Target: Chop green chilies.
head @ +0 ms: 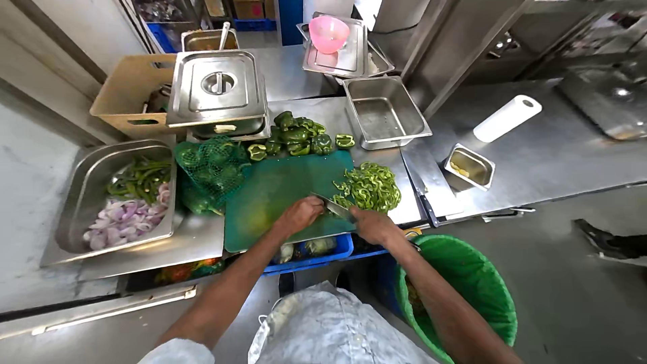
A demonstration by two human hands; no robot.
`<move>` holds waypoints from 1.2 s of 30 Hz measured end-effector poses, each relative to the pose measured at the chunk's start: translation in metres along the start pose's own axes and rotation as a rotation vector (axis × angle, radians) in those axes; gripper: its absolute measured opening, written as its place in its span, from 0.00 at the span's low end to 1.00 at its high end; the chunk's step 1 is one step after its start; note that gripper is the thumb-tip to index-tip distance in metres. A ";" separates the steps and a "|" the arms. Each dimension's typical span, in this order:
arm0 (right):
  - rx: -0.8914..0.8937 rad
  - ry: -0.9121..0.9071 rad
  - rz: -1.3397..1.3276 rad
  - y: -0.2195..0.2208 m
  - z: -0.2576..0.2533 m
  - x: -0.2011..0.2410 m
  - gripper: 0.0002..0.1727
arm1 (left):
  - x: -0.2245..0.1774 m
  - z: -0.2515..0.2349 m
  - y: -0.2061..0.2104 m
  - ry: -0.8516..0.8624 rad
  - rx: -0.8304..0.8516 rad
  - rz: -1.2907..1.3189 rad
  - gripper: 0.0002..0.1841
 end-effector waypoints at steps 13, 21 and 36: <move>0.034 0.025 -0.025 0.001 0.001 -0.004 0.27 | 0.010 0.005 0.008 -0.038 -0.046 0.004 0.07; 0.058 -0.010 -0.053 0.013 -0.014 0.002 0.26 | 0.008 0.007 0.007 -0.048 -0.044 0.001 0.09; -0.200 0.036 -0.099 -0.005 0.014 -0.009 0.23 | -0.049 -0.050 0.003 -0.097 -0.017 -0.110 0.10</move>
Point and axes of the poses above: each hand's wrist, its own z-axis away from the middle knuckle, its own y-axis out of the palm, x = y × z, the point moved 9 cm from there along -z, towards the middle knuckle, and after that the axes turned 1 degree about -y, right-handed, at the moved point
